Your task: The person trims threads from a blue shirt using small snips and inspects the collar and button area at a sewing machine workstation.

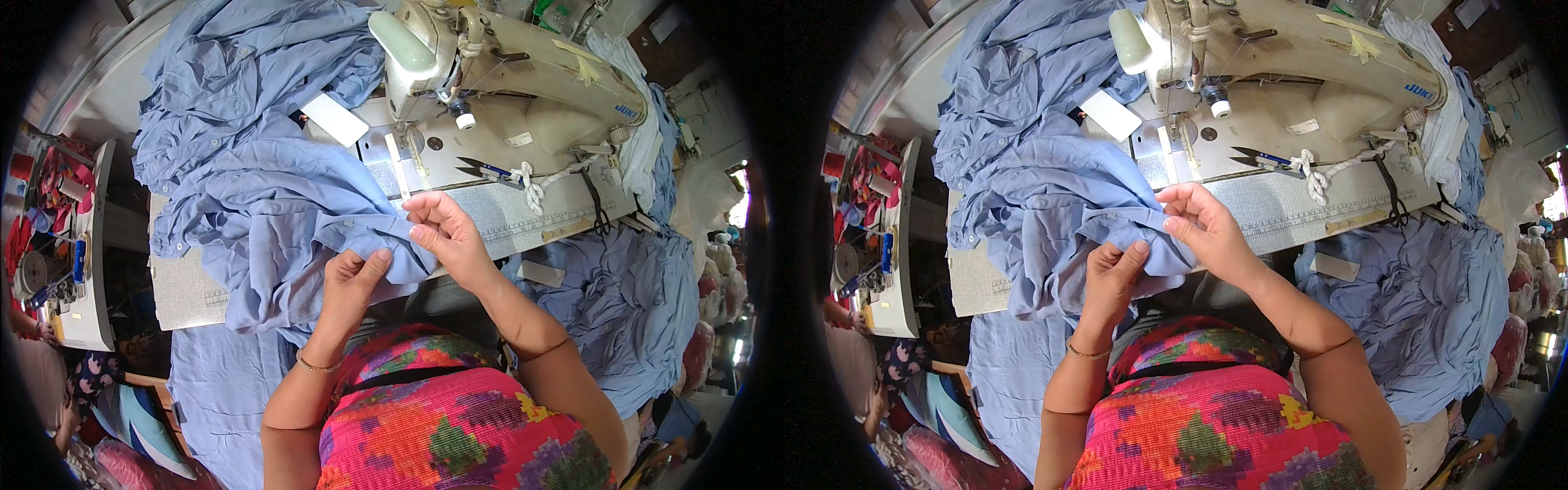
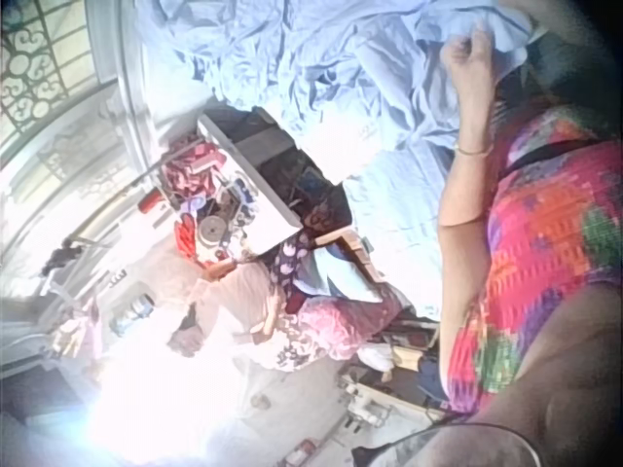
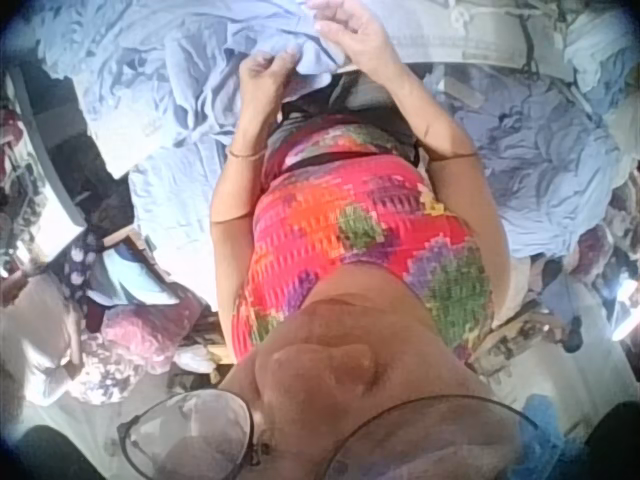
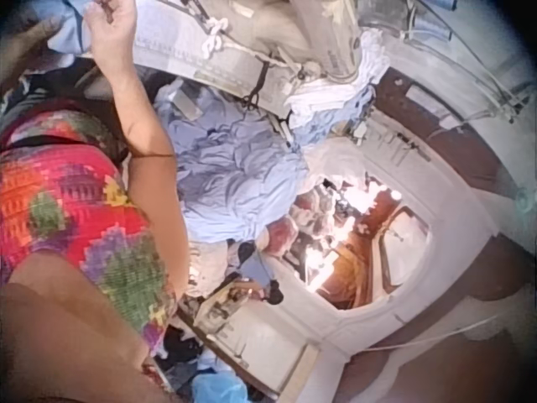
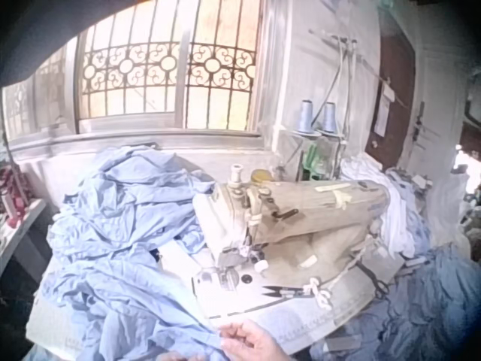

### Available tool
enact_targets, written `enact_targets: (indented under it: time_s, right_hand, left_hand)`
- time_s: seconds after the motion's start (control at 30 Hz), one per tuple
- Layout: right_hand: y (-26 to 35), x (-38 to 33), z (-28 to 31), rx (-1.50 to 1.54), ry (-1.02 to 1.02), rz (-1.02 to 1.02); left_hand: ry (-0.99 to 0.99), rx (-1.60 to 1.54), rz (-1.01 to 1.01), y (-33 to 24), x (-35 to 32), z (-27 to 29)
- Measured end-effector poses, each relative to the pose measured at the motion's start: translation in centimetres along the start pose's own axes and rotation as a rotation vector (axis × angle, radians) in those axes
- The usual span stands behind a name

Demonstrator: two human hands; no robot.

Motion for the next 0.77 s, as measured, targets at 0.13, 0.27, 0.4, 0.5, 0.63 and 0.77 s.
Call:
enact_targets:
  time_s: [0.13,0.27,0.4,0.5,0.63,0.77]
  right_hand:
    - [-0.7,0.5,1.7,0.096,-0.091,0.013]
    - [0.3,-0.1,-0.6,-0.137,0.149,-0.199]
    - [1.7,-0.1,-2.8,-0.951,0.200,-0.054]
    - [0.0,-0.2,-0.8,-0.736,0.081,-0.020]
    - [3.2,0.4,-0.6,-0.189,0.096,0.008]
    - [10.1,0.9,-5.6,-0.288,0.685,0.170]
  left_hand:
    - [0.034,-0.038,0.023,0.2,-0.2,0.1]
    - [0.044,0.130,-0.010,-0.6,-1.1,-0.1]
    - [0.213,0.843,-0.090,-4.8,-2.5,-1.5]
    - [0.023,1.106,-0.245,-8.4,-4.4,1.8]
    - [-0.380,1.664,-0.083,-11.7,-6.4,6.5]
    - [-0.188,1.601,0.282,-9.3,-6.7,12.1]
Point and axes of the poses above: each hand's wrist, its own x-axis towards the middle knuckle, its own z-axis out of the back of the hand, y = z × x, the point moved 5 cm from there along x, towards the middle knuckle, and after that the axes turned 13 degrees about y, right-handed, at the moved point
